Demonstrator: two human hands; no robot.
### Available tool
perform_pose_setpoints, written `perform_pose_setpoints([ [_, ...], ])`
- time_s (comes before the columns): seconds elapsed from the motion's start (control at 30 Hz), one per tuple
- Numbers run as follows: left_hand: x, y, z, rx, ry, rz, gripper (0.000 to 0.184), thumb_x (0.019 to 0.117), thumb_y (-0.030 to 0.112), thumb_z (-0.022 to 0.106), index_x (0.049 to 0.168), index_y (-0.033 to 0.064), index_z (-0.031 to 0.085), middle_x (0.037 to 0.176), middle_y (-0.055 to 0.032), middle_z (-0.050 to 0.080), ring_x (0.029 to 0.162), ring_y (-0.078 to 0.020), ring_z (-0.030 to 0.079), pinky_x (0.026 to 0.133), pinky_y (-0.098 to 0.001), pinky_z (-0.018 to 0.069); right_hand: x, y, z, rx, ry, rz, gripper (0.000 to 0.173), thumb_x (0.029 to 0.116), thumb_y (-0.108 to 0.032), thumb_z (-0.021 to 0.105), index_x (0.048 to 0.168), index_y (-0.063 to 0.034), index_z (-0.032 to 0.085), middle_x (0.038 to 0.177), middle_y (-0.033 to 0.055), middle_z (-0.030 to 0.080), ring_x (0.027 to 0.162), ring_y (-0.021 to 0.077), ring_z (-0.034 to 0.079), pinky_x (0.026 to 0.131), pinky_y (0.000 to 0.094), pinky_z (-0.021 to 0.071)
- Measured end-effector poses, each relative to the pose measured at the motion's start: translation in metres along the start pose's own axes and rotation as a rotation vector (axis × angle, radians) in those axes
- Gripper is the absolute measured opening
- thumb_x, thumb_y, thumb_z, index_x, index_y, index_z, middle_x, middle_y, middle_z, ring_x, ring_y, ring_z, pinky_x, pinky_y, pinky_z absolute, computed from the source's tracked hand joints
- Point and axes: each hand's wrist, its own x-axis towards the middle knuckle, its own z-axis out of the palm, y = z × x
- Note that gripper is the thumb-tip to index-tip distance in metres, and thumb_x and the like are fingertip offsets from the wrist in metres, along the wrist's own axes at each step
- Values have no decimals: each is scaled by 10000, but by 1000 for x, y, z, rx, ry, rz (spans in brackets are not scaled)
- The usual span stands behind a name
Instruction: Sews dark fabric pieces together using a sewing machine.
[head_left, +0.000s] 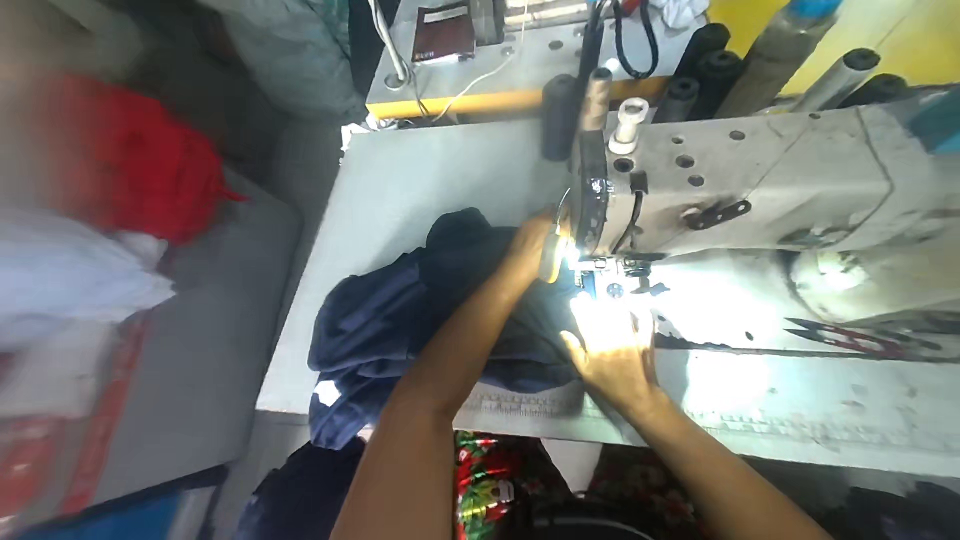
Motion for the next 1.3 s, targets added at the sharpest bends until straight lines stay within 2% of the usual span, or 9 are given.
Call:
perform_pose_setpoints([
  [0.07, -3, 7, -9, -28, 13, 3, 429, 914, 29, 696, 1298, -126, 588, 1303, -325, 604, 1253, -448, 574, 1081, -518, 428, 1, 0, 0, 6, 2, 0, 454, 1006, -369, 523, 1257, -43, 716, 1306, 121, 703, 1251, 419, 617, 1035, 730, 368],
  [0.13, -14, 10, -12, -44, 144, 92, 439, 892, 24, 691, 1298, -117, 598, 1358, -311, 586, 1299, -446, 545, 1089, -530, 407, 1, 1, 1, 4, 12, -7, 449, 1005, -365, 524, 1248, -41, 717, 1302, 126, 704, 1248, 421, 620, 1038, 735, 363],
  [0.2, -30, 5, -3, -101, 303, 157, 436, 846, 11, 709, 1257, -112, 628, 1348, -297, 610, 1301, -450, 553, 1099, -539, 411, 0, 0, 0, 1, 13, -14, 452, 1009, -357, 516, 1254, -34, 714, 1301, 132, 704, 1243, 423, 622, 1043, 730, 361],
  [0.23, -40, 5, 2, -97, 323, 127, 391, 876, 27, 708, 1241, -100, 645, 1315, -279, 638, 1280, -434, 580, 1102, -535, 426, 1, 0, 0, -10, 13, -19, 454, 1010, -357, 510, 1258, -35, 712, 1302, 132, 704, 1242, 419, 624, 1037, 722, 371],
  [0.33, -59, 2, 17, -100, 153, 48, 228, 996, 122, 632, 1130, -21, 748, 1130, -209, 734, 1135, -366, 677, 1073, -528, 452, 0, -1, 0, -18, 19, -16, 451, 1009, -363, 513, 1261, -48, 714, 1306, 127, 702, 1246, 411, 624, 1029, 718, 376],
  [0.4, -59, -8, 26, -61, 11, 85, 299, 1031, 189, 582, 1231, 26, 732, 1189, -182, 731, 1186, -341, 668, 1133, -556, 390, 0, -1, 1, -22, 38, -14, 438, 998, -364, 529, 1245, -59, 724, 1300, 115, 707, 1240, 402, 626, 1027, 715, 371],
  [0.6, -49, -11, 23, -21, -149, 82, 368, 1060, 238, 517, 1340, 63, 681, 1275, -187, 697, 1272, -348, 612, 1190, -572, 278, 0, -4, 1, -32, 45, 4, 433, 998, -364, 527, 1234, -64, 732, 1300, 106, 709, 1257, 396, 616, 1033, 715, 361],
  [0.93, -50, -12, 21, -26, -215, 73, 415, 1070, 268, 483, 1415, 84, 620, 1403, -157, 633, 1417, -338, 481, 1221, -550, 197, -5, -14, -3, -76, 7, -6, 451, 998, -328, 536, 1256, 4, 699, 1287, 180, 700, 1278, 474, 588, 1020, 768, 346],
  [1.3, -48, -6, 15, 15, -268, 43, 432, 1090, 266, 455, 1477, 107, 561, 1488, -121, 573, 1479, -316, 404, 1225, -562, 169, -6, -12, 0, -114, 47, 15, 463, 991, -380, 526, 1255, -49, 716, 1317, 130, 696, 1294, 420, 592, 1012, 744, 358],
])
